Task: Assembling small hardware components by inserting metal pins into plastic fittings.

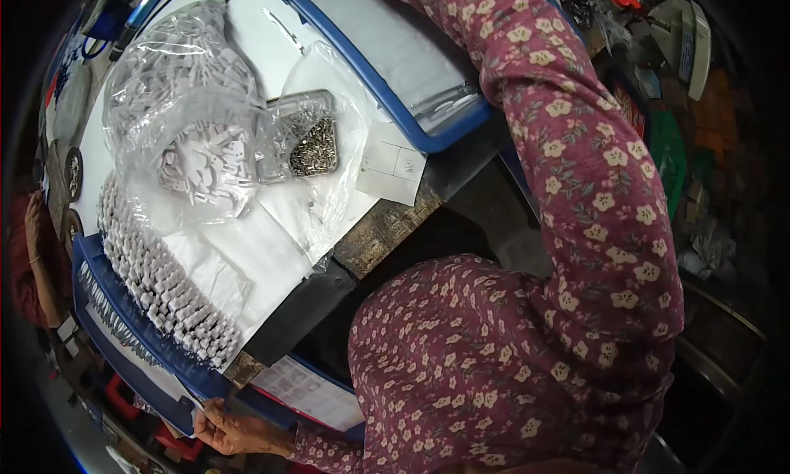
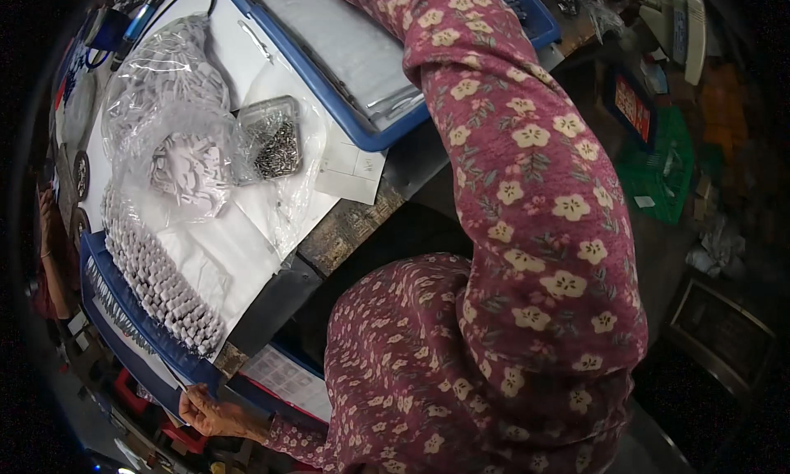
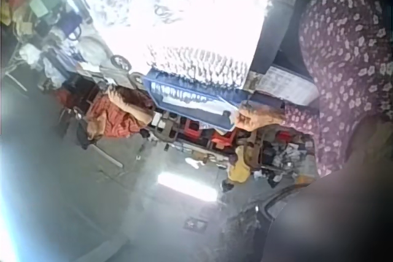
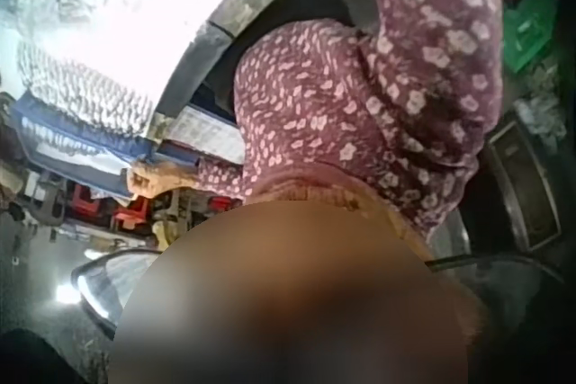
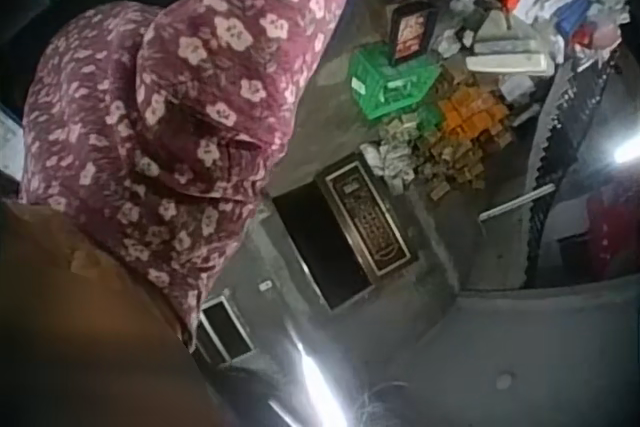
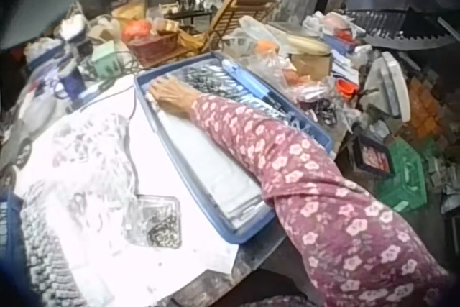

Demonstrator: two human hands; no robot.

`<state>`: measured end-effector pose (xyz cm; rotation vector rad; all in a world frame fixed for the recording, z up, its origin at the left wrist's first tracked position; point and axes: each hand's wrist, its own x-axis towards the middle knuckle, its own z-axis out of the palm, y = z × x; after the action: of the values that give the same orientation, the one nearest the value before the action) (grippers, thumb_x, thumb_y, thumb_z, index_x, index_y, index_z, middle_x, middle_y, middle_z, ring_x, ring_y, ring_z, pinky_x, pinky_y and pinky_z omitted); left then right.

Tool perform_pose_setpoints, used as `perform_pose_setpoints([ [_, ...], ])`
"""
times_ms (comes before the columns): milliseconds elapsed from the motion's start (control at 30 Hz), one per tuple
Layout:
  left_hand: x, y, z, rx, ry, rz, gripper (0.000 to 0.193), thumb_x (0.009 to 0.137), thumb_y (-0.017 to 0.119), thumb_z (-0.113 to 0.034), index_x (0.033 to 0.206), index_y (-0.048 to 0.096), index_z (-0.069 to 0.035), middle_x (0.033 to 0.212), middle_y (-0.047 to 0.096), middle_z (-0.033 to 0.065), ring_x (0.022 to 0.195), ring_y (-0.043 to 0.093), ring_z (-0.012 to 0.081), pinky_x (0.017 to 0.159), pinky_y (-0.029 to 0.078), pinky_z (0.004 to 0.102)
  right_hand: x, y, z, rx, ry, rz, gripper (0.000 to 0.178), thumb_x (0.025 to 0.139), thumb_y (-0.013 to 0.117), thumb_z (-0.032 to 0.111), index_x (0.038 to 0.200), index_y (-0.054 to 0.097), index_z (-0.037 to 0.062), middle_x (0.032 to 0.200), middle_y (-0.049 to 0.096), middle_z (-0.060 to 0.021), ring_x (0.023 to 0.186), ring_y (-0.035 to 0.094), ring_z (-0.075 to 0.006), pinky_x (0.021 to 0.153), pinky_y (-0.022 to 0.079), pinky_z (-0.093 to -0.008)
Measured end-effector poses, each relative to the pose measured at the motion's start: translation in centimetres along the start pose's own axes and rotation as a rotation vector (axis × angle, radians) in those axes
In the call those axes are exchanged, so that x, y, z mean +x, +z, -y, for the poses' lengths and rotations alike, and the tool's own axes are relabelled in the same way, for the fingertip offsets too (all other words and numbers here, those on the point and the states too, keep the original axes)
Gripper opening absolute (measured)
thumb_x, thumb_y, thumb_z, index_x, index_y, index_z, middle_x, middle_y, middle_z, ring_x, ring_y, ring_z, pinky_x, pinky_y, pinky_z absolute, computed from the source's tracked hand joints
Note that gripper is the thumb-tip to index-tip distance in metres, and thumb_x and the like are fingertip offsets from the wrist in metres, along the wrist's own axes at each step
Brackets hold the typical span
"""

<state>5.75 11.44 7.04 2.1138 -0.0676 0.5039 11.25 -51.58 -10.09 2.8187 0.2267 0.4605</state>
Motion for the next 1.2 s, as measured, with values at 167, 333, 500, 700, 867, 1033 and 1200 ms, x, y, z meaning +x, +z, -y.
perform_pose_setpoints([
  [167,0.2,1.0,0.0,-0.024,-0.036,0.008,0.013,0.086,0.056,-0.012,0.087,0.05,0.0,0.072,0.056,0.0097,0.067,0.052,0.0145,0.064,0.043,0.0251,-2.1,0.4,0.8,0.042,0.057,0.074,0.021,0.078,0.051,0.015,0.096,0.052,0.0056,0.096,0.053,-0.0109,0.088,0.056,-0.0246,0.07,0.044,-0.0384],
  [333,0.1,2.0,0.4,0.004,-0.023,0.048,0.013,0.086,0.056,-0.012,0.086,0.05,0.0,0.072,0.056,0.0095,0.067,0.052,0.0141,0.064,0.043,0.0247,-3.3,0.9,1.2,0.08,0.102,0.139,0.023,0.078,0.051,0.016,0.099,0.051,0.0061,0.097,0.053,-0.011,0.089,0.056,-0.0247,0.071,0.044,-0.0386],
  [500,-0.2,3.9,-0.4,0.011,-0.068,0.039,0.016,0.086,0.056,-0.014,0.085,0.048,0.0,0.068,0.054,0.0088,0.065,0.051,0.0151,0.062,0.042,0.0247,-3.2,1.0,1.4,0.108,0.137,0.186,0.025,0.078,0.051,0.016,0.101,0.05,0.0066,0.098,0.052,-0.0112,0.091,0.056,-0.0248,0.072,0.043,-0.0389],
  [700,-0.3,4.1,0.2,-0.069,-0.081,0.042,0.015,0.086,0.057,-0.013,0.085,0.048,-0.001,0.067,0.053,0.0076,0.064,0.049,0.0134,0.061,0.04,0.024,2.7,-0.2,0.2,0.108,0.13,0.15,0.028,0.078,0.052,0.016,0.104,0.05,0.0072,0.1,0.052,-0.0114,0.093,0.055,-0.0249,0.073,0.043,-0.0391],
  [867,-0.3,3.5,1.6,-0.197,-0.158,0.11,0.01,0.086,0.053,-0.01,0.086,0.048,-0.002,0.072,0.051,0.0063,0.067,0.048,0.0128,0.062,0.038,0.0225,9.7,-3.4,-1.9,0.069,0.106,0.071,0.03,0.078,0.052,0.016,0.107,0.049,0.0077,0.102,0.052,-0.0115,0.094,0.055,-0.0251,0.074,0.042,-0.0394],
  [1033,-0.7,3.5,0.5,-0.104,-0.181,0.016,0.006,0.086,0.051,-0.007,0.087,0.047,-0.004,0.068,0.047,0.0021,0.061,0.044,0.0076,0.053,0.032,0.0178,15.1,-5.0,-3.8,0.066,0.134,0.112,0.049,0.073,0.055,0.016,0.12,0.041,0.0127,0.108,0.05,-0.0107,0.101,0.051,-0.0259,0.08,0.037,-0.0417],
  [1200,-0.5,4.5,0.4,-0.142,-0.172,0.035,0.006,0.086,0.051,-0.007,0.085,0.046,-0.004,0.066,0.046,0.0015,0.06,0.042,0.0075,0.053,0.031,0.0185,14.5,-3.8,-5.6,0.067,0.067,0.022,0.041,0.071,0.058,0.022,0.108,0.042,0.0126,0.104,0.05,-0.0109,0.094,0.054,-0.0276,0.073,0.039,-0.046],
])
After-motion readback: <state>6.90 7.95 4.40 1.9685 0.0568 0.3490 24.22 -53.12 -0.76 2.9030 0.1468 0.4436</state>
